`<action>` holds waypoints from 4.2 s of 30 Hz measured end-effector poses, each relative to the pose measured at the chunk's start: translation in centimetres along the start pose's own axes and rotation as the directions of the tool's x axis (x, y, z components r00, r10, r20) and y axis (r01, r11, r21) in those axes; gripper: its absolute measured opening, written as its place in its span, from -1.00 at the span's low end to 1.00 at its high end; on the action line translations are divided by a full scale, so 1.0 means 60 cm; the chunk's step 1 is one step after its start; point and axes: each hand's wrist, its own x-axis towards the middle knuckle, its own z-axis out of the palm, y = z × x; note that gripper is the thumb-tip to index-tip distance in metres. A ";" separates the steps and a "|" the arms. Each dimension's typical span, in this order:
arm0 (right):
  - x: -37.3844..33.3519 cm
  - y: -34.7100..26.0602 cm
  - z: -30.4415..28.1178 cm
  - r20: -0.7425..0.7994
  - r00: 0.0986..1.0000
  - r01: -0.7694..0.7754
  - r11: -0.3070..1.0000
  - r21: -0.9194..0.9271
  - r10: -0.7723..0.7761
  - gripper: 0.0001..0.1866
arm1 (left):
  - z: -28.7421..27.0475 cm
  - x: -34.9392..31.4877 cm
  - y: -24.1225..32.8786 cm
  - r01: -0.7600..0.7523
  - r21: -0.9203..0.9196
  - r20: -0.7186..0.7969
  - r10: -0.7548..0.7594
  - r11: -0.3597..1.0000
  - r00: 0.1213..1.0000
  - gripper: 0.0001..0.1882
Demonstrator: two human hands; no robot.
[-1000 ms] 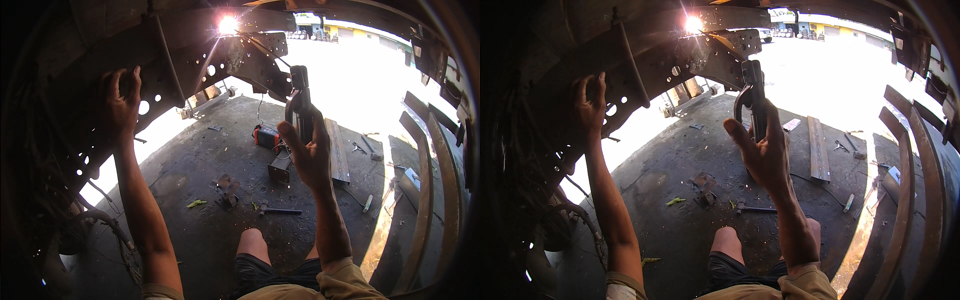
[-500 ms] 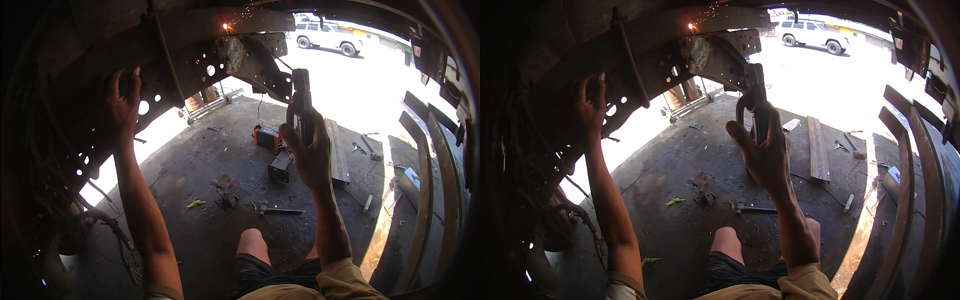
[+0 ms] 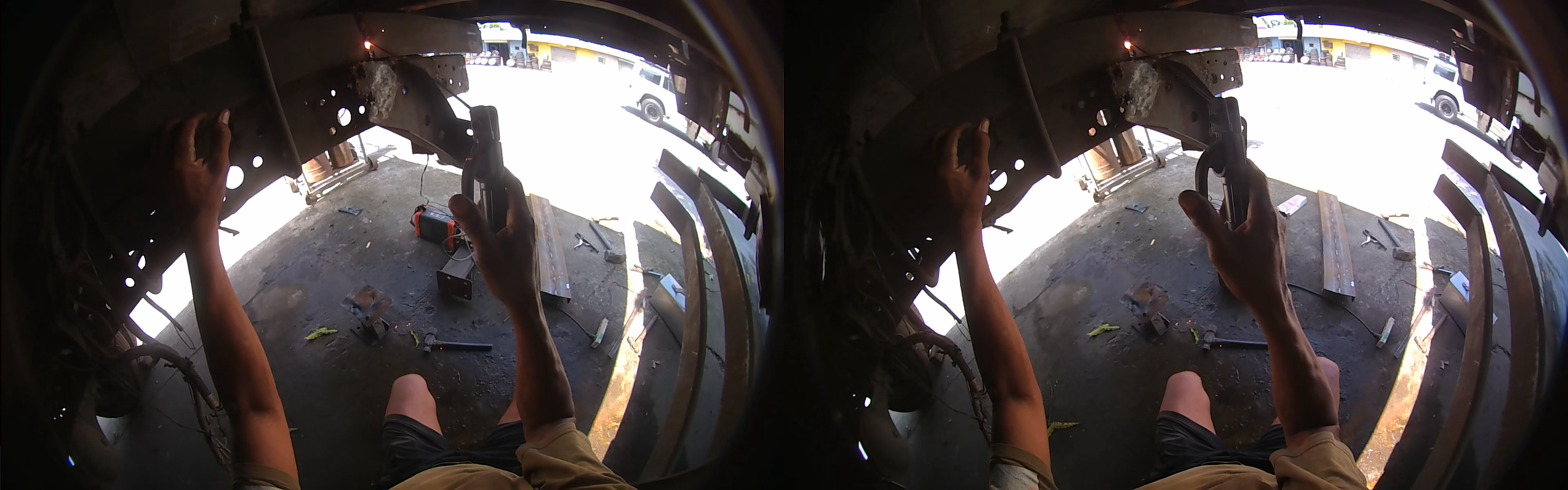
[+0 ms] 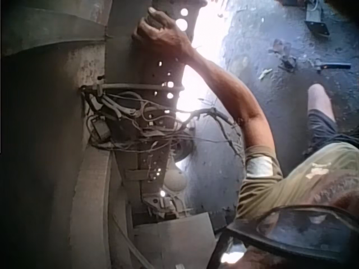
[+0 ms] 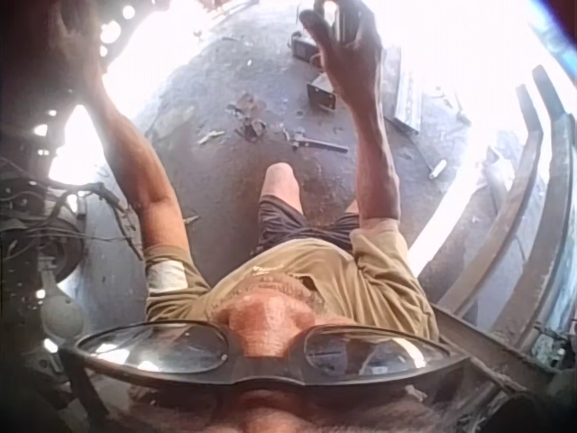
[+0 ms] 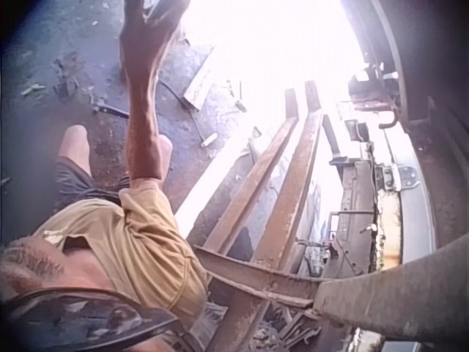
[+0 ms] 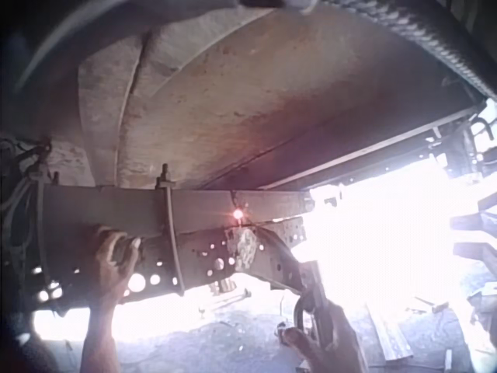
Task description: The person sits on the ground and uses a welding torch to weld a metal bracket attached to a vehicle's undercarriage. They hold the bracket with one hand and operate the torch with the other, creating sparks as they work.
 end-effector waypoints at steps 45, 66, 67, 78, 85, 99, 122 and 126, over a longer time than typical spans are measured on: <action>0.002 0.011 0.000 -0.004 1.000 0.018 1.000 0.005 -0.018 -0.20 | -0.008 0.004 0.015 0.042 -0.018 0.041 -0.041 0.999 0.998 -0.64; 0.013 0.011 0.009 -0.028 0.997 0.075 0.996 0.056 -0.074 -0.19 | 0.000 0.001 0.002 0.028 -0.007 0.027 -0.028 1.000 0.999 -0.61; 0.013 0.011 0.009 -0.026 0.997 0.072 0.996 0.056 -0.071 -0.20 | 0.002 0.000 -0.003 0.028 -0.010 0.020 -0.027 1.000 0.999 -0.59; 0.015 0.015 0.008 -0.031 0.996 0.089 0.995 0.052 -0.088 -0.23 | -0.004 0.003 0.007 0.009 -0.002 0.042 -0.009 1.000 0.999 -0.63; 0.016 0.016 0.011 -0.041 0.995 0.094 0.994 0.052 -0.092 -0.24 | 0.000 0.002 -0.002 -0.012 0.002 0.006 0.012 1.000 1.000 -0.58; 0.016 0.003 0.004 -0.032 0.999 0.021 0.999 0.046 -0.020 -0.21 | 0.005 -0.004 -0.008 0.040 -0.045 0.053 -0.037 0.998 0.998 -0.57; 0.020 0.012 0.010 -0.035 0.995 0.097 0.991 0.089 -0.094 -0.23 | 0.010 0.000 -0.012 -0.026 -0.073 -0.002 0.025 0.997 1.000 -0.61; 0.021 0.014 0.007 -0.030 0.995 0.095 0.995 0.035 -0.094 -0.23 | 0.004 0.000 -0.004 -0.001 -0.025 0.029 0.001 1.000 1.000 -0.62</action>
